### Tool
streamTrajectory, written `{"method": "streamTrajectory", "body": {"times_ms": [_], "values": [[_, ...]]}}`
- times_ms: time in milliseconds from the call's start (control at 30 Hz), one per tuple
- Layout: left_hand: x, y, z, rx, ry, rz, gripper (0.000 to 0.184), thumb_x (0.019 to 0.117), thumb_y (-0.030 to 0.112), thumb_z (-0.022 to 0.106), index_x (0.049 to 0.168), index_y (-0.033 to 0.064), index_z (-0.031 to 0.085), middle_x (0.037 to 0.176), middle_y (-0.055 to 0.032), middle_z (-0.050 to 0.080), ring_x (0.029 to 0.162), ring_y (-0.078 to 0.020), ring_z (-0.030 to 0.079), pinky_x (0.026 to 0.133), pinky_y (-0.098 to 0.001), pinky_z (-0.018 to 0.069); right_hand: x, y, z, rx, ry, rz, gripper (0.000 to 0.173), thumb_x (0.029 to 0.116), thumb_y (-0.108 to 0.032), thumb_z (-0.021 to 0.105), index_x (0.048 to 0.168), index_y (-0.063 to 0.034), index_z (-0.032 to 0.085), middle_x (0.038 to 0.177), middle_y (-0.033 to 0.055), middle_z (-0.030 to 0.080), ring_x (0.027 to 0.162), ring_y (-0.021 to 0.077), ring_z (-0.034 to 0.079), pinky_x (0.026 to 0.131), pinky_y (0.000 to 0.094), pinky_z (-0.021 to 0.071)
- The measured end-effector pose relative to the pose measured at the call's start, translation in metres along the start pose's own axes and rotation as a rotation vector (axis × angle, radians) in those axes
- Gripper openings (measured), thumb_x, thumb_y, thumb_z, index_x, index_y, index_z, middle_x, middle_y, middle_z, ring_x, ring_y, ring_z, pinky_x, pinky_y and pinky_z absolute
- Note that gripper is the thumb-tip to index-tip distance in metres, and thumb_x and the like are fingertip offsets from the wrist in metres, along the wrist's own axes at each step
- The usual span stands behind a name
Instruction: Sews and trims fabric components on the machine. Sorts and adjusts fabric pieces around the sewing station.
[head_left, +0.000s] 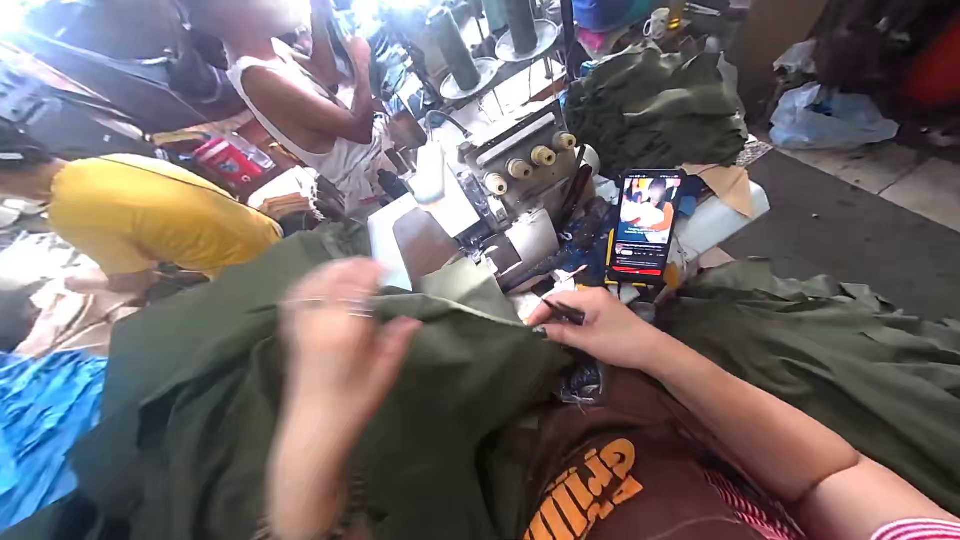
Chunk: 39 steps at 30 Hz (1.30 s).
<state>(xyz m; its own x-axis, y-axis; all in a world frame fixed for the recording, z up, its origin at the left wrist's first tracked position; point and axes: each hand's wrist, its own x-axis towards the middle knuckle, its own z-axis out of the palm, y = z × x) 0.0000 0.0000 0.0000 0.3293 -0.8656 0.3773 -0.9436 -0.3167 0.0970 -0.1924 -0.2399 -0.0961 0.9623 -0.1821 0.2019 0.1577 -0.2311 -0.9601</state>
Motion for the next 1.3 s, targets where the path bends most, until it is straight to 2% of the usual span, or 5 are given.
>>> {"method": "streamTrajectory", "body": {"times_ms": [167, 300, 400, 733, 1300], "values": [[-0.004, 0.087, 0.069, -0.392, -0.251, 0.214, 0.007, 0.0870, 0.016, 0.069, 0.091, 0.0107, 0.072, 0.082, -0.0044, 0.067, 0.074, -0.0192, 0.067, 0.067, -0.0393, 0.0576, -0.012, -0.006, -0.015, 0.151, -0.108, -0.074, 0.019, 0.1036, -0.011, 0.056, 0.107, -0.0005, 0.071, 0.089, -0.0029, 0.071, 0.069, -0.0071, 0.058, 0.063, 0.0110, 0.0485], [-0.007, 0.089, 0.008, -0.655, -0.101, 0.218, 0.019, 0.1039, 0.022, 0.057, 0.107, 0.0085, 0.070, 0.088, -0.0036, 0.062, 0.081, -0.0055, 0.059, 0.072, -0.0166, 0.0492, 0.021, 0.025, -0.013, 0.153, 0.126, -0.012, 0.020, 0.0991, -0.005, 0.058, 0.111, -0.0092, 0.073, 0.112, 0.0003, 0.069, 0.093, 0.0069, 0.067, 0.081, 0.0263, 0.0583], [0.008, 0.094, -0.001, -0.522, 0.099, 0.116, 0.019, 0.1030, 0.019, 0.059, 0.107, 0.0064, 0.073, 0.089, -0.0033, 0.068, 0.083, -0.0037, 0.063, 0.075, -0.0169, 0.0513, 0.047, 0.057, 0.013, 0.146, 0.136, -0.033, 0.026, 0.0934, 0.002, 0.062, 0.114, -0.0090, 0.072, 0.125, 0.0049, 0.064, 0.104, 0.0093, 0.064, 0.086, 0.0274, 0.0576], [0.023, 0.020, 0.128, -0.239, 0.243, -0.397, 0.014, 0.0968, 0.012, 0.067, 0.109, 0.0068, 0.072, 0.105, -0.0120, 0.072, 0.091, -0.0258, 0.071, 0.077, -0.0485, 0.0567, 0.028, 0.077, 0.037, 0.760, 0.028, 0.581, 0.018, 0.1057, -0.007, 0.053, 0.102, 0.0016, 0.068, 0.081, 0.0052, 0.071, 0.072, 0.0138, 0.071, 0.076, 0.0327, 0.0630], [0.049, -0.002, 0.106, -0.464, 0.080, -0.405, 0.004, 0.0914, 0.006, 0.071, 0.095, 0.0048, 0.072, 0.087, -0.0065, 0.068, 0.074, -0.0134, 0.061, 0.070, -0.0318, 0.0506, 0.008, 0.081, 0.039, 0.549, 0.150, 0.513, 0.015, 0.0881, 0.010, 0.069, 0.094, 0.0003, 0.059, 0.077, 0.0077, 0.073, 0.065, 0.0197, 0.074, 0.067, 0.0341, 0.0659]]}}
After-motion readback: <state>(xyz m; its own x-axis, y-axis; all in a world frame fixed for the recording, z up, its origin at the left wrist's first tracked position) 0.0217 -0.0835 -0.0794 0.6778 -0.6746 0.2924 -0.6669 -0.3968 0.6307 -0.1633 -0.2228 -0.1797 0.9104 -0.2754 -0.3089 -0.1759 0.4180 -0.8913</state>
